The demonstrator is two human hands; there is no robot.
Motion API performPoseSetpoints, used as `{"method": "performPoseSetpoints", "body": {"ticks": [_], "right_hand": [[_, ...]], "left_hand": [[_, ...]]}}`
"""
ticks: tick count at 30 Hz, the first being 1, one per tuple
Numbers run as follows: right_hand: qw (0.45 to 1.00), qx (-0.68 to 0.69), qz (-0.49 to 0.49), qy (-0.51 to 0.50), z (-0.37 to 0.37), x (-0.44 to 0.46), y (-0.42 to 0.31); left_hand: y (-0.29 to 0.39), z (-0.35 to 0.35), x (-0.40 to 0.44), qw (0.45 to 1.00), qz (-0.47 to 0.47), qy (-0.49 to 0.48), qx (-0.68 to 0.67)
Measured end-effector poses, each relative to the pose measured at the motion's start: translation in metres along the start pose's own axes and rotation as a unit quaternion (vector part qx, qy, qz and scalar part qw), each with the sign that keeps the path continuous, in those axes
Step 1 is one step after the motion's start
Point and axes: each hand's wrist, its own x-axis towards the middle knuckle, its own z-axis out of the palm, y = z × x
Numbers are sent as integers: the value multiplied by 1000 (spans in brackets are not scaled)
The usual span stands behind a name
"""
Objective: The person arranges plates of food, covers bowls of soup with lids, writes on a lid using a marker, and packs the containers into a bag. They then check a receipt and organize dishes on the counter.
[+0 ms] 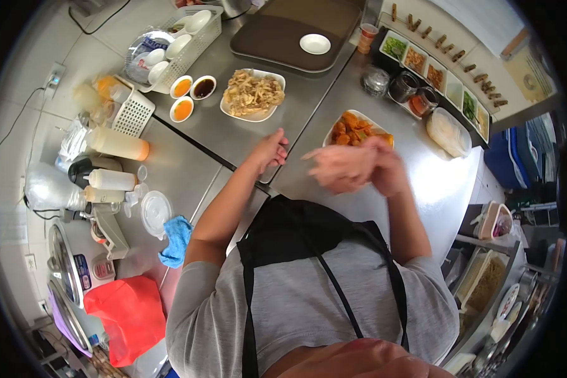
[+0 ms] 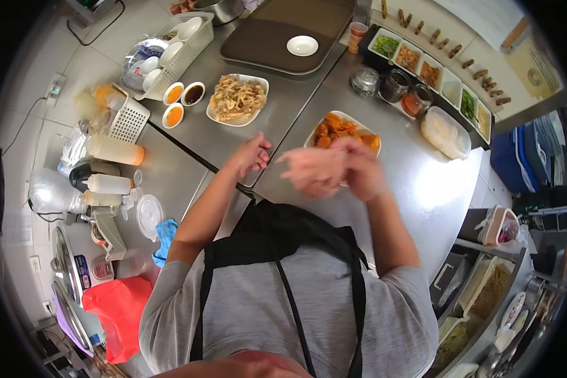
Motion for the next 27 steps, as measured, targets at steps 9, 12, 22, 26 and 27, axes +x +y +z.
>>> {"method": "performPoseSetpoints", "body": {"ticks": [9,12,22,26,27], "right_hand": [[903,-275,-72,321,-109,-39,-46],[907,-213,-73,356,-126,-21,-2],[810,-428,-15,401,-108,14,3],[723,-569,28,392,-97,16,-4],[728,-565,58,384,-96,13,-6]], "left_hand": [[16,83,1,988,66,-119,75],[18,88,2,987,61,-126,74],[22,93,-1,990,59,-109,66],[19,98,-3,995,48,-75,44],[19,99,-2,996,49,-69,41]]}}
